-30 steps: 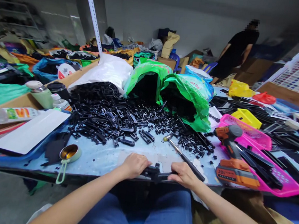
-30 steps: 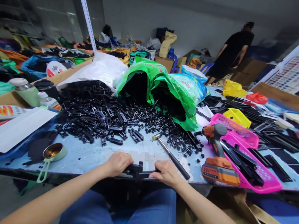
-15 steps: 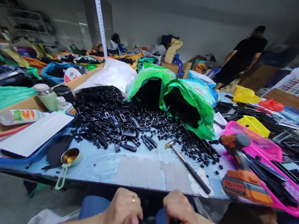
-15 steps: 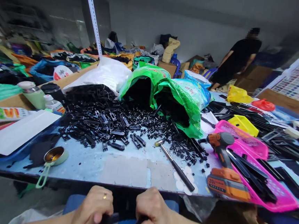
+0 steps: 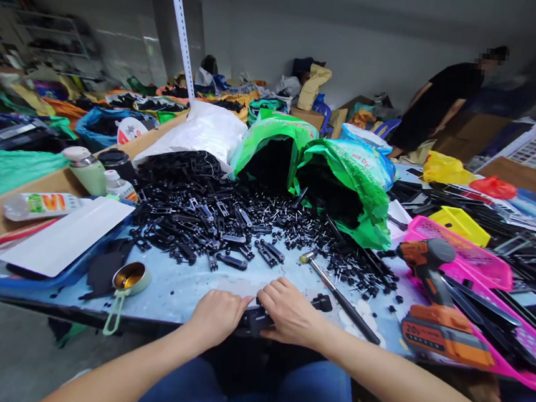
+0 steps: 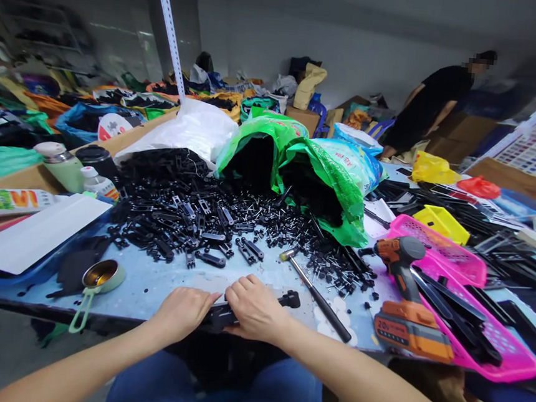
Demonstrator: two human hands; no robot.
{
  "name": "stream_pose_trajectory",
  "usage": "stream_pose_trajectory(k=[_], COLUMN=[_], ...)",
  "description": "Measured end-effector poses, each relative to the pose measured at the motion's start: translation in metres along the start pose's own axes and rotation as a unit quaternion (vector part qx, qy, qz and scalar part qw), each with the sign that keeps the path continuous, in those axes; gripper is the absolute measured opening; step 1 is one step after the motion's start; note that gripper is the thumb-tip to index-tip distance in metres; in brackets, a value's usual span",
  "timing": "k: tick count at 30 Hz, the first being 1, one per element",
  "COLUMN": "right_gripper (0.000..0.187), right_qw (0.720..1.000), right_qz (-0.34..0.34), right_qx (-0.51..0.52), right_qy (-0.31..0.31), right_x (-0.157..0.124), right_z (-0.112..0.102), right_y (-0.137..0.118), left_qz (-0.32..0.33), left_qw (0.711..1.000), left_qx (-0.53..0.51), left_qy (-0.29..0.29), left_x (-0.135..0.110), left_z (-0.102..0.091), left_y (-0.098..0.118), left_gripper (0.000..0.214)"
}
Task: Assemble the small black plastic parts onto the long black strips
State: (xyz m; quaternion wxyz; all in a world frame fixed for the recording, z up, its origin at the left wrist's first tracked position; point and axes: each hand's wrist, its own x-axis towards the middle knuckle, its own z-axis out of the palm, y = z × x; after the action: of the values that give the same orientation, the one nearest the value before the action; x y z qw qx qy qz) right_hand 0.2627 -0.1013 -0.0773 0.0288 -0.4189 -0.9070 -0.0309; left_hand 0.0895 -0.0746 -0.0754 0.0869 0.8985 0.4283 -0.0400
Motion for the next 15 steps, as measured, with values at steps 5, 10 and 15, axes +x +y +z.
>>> stream_pose_trajectory(k=[5,10,15], right_gripper=[0.048,0.069,0.071], right_qw=[0.998,0.994,0.972], right_qz=[-0.034,0.018,-0.079], right_qx=[0.043,0.064,0.188], right_qy=[0.039,0.083,0.119], right_x=[-0.005,-0.035,-0.057], right_z=[0.005,-0.007,-0.036], right_y=[0.007,0.021,0.006], left_qz=[0.016,0.083,0.278], left_qw=[1.0,0.993,0.927], left_qx=[-0.021,-0.026,-0.156], left_qy=[0.015,0.083,0.197], left_x=[0.002,-0.008,-0.039], left_z=[0.005,0.002,-0.002], left_y=[-0.006,-0.018,-0.002], left_gripper=[0.05,0.059,0.063])
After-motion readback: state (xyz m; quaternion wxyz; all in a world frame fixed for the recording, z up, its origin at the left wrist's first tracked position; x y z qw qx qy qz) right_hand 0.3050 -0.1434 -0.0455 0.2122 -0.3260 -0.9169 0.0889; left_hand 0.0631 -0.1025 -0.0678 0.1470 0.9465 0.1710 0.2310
